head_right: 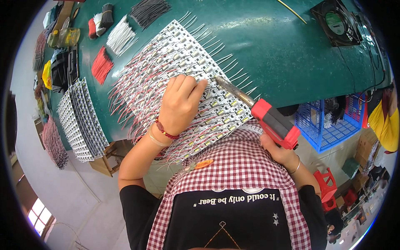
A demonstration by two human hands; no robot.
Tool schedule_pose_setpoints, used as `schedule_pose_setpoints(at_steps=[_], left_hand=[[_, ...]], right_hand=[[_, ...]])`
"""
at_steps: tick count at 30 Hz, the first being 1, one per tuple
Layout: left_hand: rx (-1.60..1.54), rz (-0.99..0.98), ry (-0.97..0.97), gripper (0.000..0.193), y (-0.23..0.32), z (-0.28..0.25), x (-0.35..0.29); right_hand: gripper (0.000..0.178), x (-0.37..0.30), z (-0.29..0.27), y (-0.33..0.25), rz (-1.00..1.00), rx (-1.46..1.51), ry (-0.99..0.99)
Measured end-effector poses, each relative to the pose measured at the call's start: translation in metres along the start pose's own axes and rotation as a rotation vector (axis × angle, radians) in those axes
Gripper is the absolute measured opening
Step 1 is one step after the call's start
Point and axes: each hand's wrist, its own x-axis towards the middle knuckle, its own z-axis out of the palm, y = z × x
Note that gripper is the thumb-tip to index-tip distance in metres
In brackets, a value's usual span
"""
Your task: The person uses a soldering iron to attach small wires to a large LED strip panel. They repeatedly pick up individual wires, position them on the panel, and apply heat with the soldering iron to secure them. The person works methodically across the panel, handling wires and the tool with both hands.
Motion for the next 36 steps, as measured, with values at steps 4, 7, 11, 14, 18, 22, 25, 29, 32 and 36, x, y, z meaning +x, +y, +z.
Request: schedule_pose_setpoints(at_steps=[4, 7, 11, 14, 18, 22, 25, 29, 32, 36], left_hand=[[0.006, 0.006, -0.005, 0.025, 0.001, -0.001, 0.002], [0.017, 0.012, -0.005, 0.026, 0.002, -0.001, 0.004], [0.025, 0.027, -0.006, 0.026, 0.003, -0.002, 0.007], [0.035, 0.034, -0.015, 0.026, 0.003, -0.002, 0.01], [0.043, 0.036, -0.034, 0.027, 0.003, -0.001, 0.009], [0.08, 0.055, -0.062, 0.026, 0.002, -0.001, 0.011], [0.152, 0.075, -0.104, 0.023, 0.0, -0.001, 0.012], [0.202, 0.062, -0.127, 0.021, -0.002, 0.002, 0.012], [0.2, 0.046, -0.117, 0.021, -0.003, 0.003, 0.013], [0.23, 0.032, 0.034, 0.024, 0.002, -0.006, 0.015]], right_hand=[[0.008, -0.003, -0.004, 0.006, 0.016, -0.022, -0.03], [0.01, -0.004, -0.004, 0.013, 0.02, -0.044, -0.029], [0.027, 0.003, 0.009, -0.005, -0.055, -0.132, 0.072], [0.029, 0.003, 0.006, -0.01, -0.05, -0.097, 0.076], [0.011, 0.0, -0.006, 0.0, -0.028, -0.033, 0.009], [0.02, 0.001, -0.002, 0.001, -0.032, -0.025, 0.027], [0.029, 0.004, 0.002, -0.005, 0.001, -0.013, 0.042], [0.029, 0.006, -0.002, 0.0, -0.056, -0.019, 0.008], [0.027, 0.005, -0.003, 0.0, -0.053, -0.027, 0.002], [0.02, -0.001, -0.007, 0.01, -0.042, 0.022, 0.026]])
